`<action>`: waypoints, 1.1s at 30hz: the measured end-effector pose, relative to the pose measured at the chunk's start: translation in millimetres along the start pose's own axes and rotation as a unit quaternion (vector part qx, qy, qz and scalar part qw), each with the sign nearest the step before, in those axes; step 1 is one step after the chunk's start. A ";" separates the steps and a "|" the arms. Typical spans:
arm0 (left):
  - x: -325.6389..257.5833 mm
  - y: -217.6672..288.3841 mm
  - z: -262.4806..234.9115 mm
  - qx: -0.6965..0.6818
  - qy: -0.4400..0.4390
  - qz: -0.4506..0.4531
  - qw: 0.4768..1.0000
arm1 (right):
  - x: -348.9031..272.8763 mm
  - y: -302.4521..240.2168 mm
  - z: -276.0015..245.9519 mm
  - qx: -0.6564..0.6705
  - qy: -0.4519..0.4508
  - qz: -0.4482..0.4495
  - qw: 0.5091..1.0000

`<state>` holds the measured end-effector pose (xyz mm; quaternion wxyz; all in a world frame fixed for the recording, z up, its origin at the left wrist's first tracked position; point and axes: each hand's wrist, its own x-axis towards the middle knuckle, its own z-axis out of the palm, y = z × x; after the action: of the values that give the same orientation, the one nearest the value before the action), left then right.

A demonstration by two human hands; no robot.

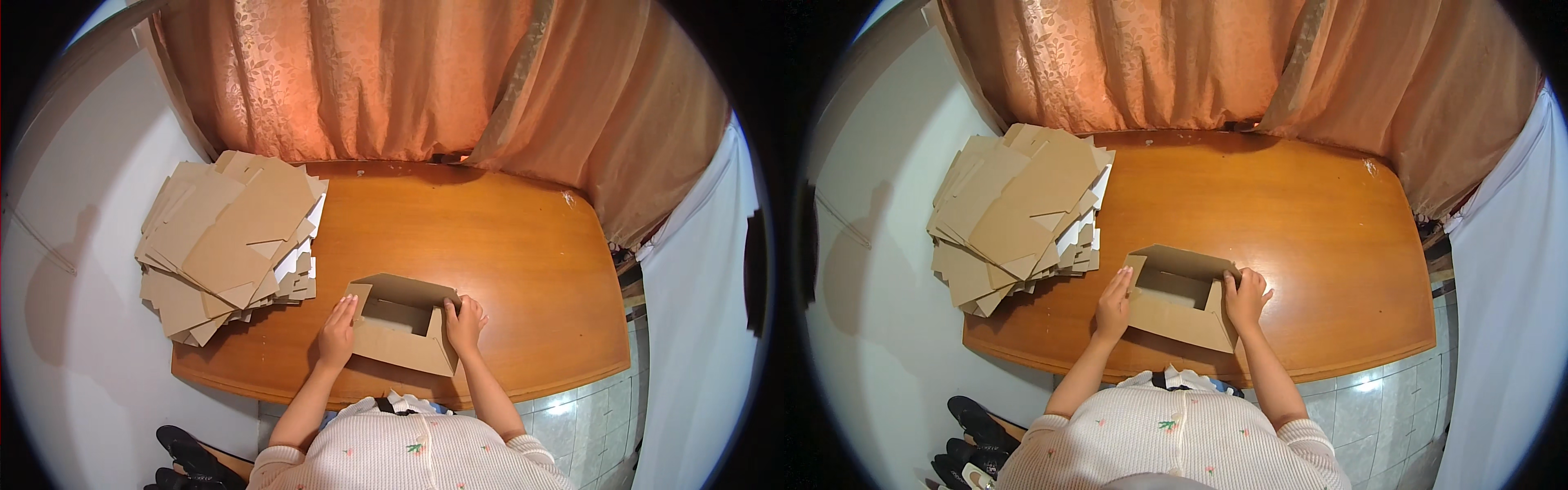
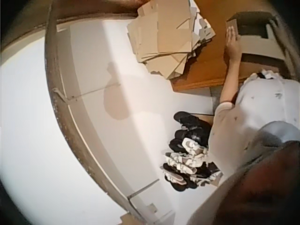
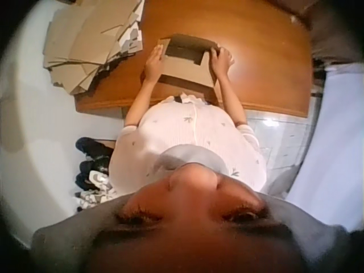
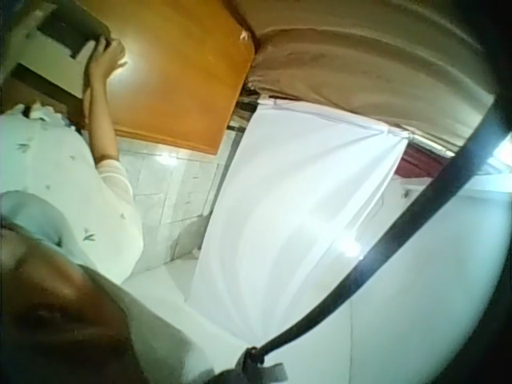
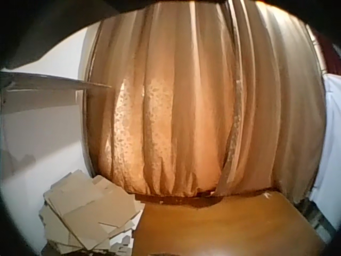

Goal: The person assembles flat cardboard pieces into rectangular boxes on a wooden table. They fold the sides and tuck the flaps to form the box structure, then place the completed boxes on a shelf. The process is repeated for multiple boxes.

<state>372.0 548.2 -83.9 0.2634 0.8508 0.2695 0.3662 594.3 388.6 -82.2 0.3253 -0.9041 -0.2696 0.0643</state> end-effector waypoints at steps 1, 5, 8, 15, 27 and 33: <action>-1.2 -0.5 0.5 0.004 -0.007 0.002 1.000 | 0.6 0.1 1.1 -0.002 0.004 -0.001 1.000; -0.5 -0.5 1.9 0.053 -0.073 0.007 0.996 | 3.1 4.0 5.3 -0.017 0.006 -0.020 1.000; 2.8 1.3 0.5 0.079 -0.118 0.009 0.990 | 2.6 0.3 2.4 -0.028 -0.002 -0.031 0.999; 8.5 14.5 -3.8 0.139 -0.186 -0.004 0.973 | 0.0 2.8 0.9 0.002 0.011 -0.050 0.999; 10.4 13.9 4.8 0.167 -0.198 -0.051 0.964 | -3.1 1.4 0.8 0.025 0.024 -0.074 0.997; 11.8 11.0 13.2 0.174 -0.178 -0.051 0.967 | -2.9 2.9 1.1 0.027 0.025 -0.076 0.996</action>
<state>391.9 544.7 -79.0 0.1731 0.9202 0.3207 0.1428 592.8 385.8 -85.0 0.3597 -0.8733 -0.3276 0.0243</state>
